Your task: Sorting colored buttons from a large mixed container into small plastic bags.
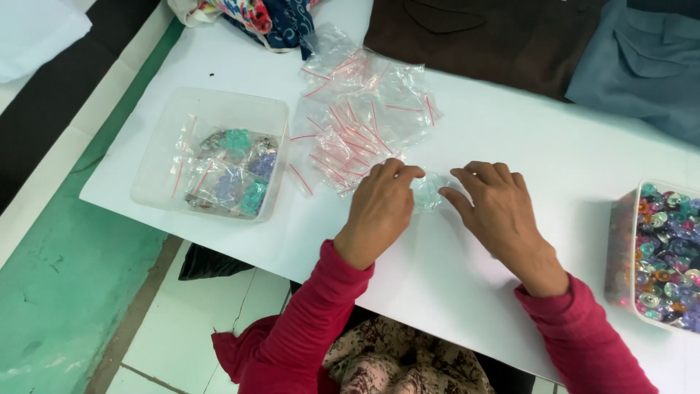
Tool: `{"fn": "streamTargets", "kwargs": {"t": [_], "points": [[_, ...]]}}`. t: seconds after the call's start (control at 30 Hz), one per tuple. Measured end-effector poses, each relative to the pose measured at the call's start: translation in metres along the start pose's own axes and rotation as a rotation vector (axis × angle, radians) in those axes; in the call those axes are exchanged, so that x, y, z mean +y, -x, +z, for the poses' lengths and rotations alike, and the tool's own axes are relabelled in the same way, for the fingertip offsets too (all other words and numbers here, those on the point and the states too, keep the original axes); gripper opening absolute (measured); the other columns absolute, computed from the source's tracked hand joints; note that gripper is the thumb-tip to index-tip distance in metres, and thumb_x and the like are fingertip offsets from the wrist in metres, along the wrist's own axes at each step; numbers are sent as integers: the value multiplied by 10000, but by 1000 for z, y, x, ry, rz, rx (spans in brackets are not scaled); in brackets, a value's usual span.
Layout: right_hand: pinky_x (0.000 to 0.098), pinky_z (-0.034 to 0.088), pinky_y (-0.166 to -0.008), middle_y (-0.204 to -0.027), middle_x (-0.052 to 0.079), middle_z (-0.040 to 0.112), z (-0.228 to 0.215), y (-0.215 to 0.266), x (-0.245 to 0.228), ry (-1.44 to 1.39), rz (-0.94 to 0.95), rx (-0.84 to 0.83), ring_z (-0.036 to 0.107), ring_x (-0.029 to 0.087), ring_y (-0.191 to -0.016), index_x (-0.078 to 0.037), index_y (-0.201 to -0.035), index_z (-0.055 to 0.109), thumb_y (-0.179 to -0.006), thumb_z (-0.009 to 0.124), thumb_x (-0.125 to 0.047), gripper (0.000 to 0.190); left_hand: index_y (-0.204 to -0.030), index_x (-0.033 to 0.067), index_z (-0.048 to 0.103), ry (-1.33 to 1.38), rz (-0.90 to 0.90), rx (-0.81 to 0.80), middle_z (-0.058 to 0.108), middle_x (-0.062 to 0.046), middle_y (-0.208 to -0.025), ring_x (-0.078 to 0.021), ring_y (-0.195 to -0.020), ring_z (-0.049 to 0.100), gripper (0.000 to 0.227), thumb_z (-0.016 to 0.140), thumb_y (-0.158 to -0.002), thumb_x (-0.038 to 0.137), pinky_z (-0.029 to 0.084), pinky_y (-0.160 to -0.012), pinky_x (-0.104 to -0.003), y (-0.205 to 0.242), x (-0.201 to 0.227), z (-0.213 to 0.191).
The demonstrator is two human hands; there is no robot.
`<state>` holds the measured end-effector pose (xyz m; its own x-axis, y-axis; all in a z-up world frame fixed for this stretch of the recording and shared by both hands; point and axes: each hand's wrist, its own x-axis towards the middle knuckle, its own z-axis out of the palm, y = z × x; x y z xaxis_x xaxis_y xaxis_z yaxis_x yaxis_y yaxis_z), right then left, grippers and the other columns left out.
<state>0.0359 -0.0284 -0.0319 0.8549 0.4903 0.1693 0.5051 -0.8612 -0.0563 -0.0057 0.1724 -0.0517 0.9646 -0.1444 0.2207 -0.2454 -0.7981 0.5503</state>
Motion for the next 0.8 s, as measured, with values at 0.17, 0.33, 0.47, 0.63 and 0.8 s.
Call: {"fn": "streamTargets", "kwargs": {"t": [0.17, 0.33, 0.47, 0.63, 0.8], "points": [[379, 522, -925, -1106, 76, 733, 21, -15, -6, 4, 45, -51, 672, 235, -1093, -147, -1161, 762, -978, 699, -333, 268, -1252, 46, 650, 225, -138, 4, 626, -178, -1079, -358, -1013, 676, 283, 600, -973, 68, 563, -821, -453, 32, -15, -34], [358, 524, -883, -1004, 55, 728, 28, -16, 6, -168, 121, -38, 686, 217, -1019, -130, -1045, 767, -990, 712, -236, 132, -1217, 44, 677, 429, -160, -85, 652, -173, -1055, -300, -983, 682, 242, 629, -1004, 147, 565, -793, -421, 43, -14, -38], [380, 517, -912, -1047, 72, 722, 10, -12, -8, -280, 87, -12, 682, 246, -1067, -121, -1103, 753, -986, 715, -213, 153, -1228, 38, 682, 368, -198, -94, 657, -178, -1058, -275, -966, 689, 256, 645, -1005, 157, 571, -775, -396, 44, -11, -25], [419, 474, -983, -1103, 75, 719, 8, -6, -27, -207, -85, -70, 647, 248, -1113, -143, -1085, 774, -931, 747, -252, 191, -1193, 41, 699, 390, -222, -29, 659, -166, -1014, -243, -913, 692, 221, 662, -996, 135, 572, -760, -350, 45, -11, -12], [427, 468, -985, -1015, 62, 723, 16, -4, -23, -301, -76, 85, 655, 232, -1066, -129, -987, 777, -949, 747, -177, 68, -1164, 79, 685, 540, -243, 240, 641, -98, -943, -199, -867, 646, 188, 667, -1009, 184, 535, -725, -331, 48, -4, -25]]}}
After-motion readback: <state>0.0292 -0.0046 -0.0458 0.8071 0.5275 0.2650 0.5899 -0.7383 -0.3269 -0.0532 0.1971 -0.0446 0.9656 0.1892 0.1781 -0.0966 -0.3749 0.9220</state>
